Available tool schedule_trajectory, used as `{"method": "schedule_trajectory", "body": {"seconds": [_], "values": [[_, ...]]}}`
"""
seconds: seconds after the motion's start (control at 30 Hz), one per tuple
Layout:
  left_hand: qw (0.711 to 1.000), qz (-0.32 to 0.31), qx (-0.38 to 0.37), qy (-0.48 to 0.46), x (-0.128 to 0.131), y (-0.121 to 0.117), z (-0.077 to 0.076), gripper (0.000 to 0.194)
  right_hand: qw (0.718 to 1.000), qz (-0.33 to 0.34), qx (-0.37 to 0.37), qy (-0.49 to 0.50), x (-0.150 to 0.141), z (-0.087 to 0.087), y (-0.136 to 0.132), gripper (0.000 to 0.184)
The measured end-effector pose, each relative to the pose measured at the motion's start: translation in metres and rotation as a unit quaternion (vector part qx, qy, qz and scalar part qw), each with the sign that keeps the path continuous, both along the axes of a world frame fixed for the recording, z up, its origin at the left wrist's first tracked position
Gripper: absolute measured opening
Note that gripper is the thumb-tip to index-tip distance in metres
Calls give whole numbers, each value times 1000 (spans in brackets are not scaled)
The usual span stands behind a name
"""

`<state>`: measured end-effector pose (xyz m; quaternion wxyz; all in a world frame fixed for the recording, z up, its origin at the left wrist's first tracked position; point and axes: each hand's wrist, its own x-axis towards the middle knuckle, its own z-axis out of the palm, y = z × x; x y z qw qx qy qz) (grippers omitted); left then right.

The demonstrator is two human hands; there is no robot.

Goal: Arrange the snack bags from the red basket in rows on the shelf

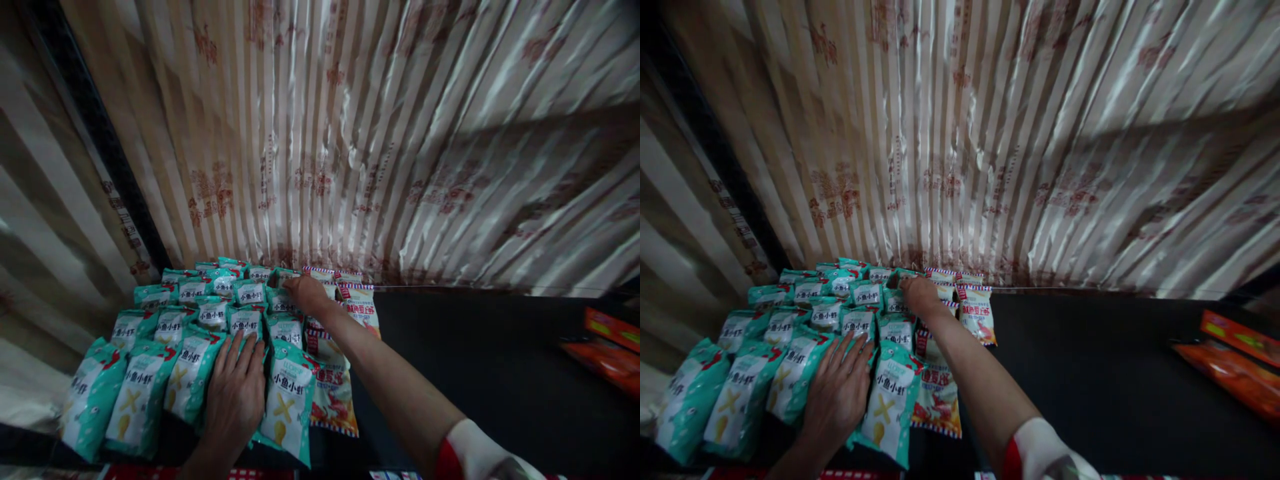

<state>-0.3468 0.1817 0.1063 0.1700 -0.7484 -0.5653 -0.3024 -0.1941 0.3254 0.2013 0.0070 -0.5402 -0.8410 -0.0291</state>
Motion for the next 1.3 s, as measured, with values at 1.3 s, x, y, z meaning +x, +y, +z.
{"method": "schedule_trajectory", "body": {"seconds": [1.3], "values": [[1000, -2, 6, 19, -5, -4, -1, 34, 991, 116, -60, -4, 14, 6, -48, 25]]}}
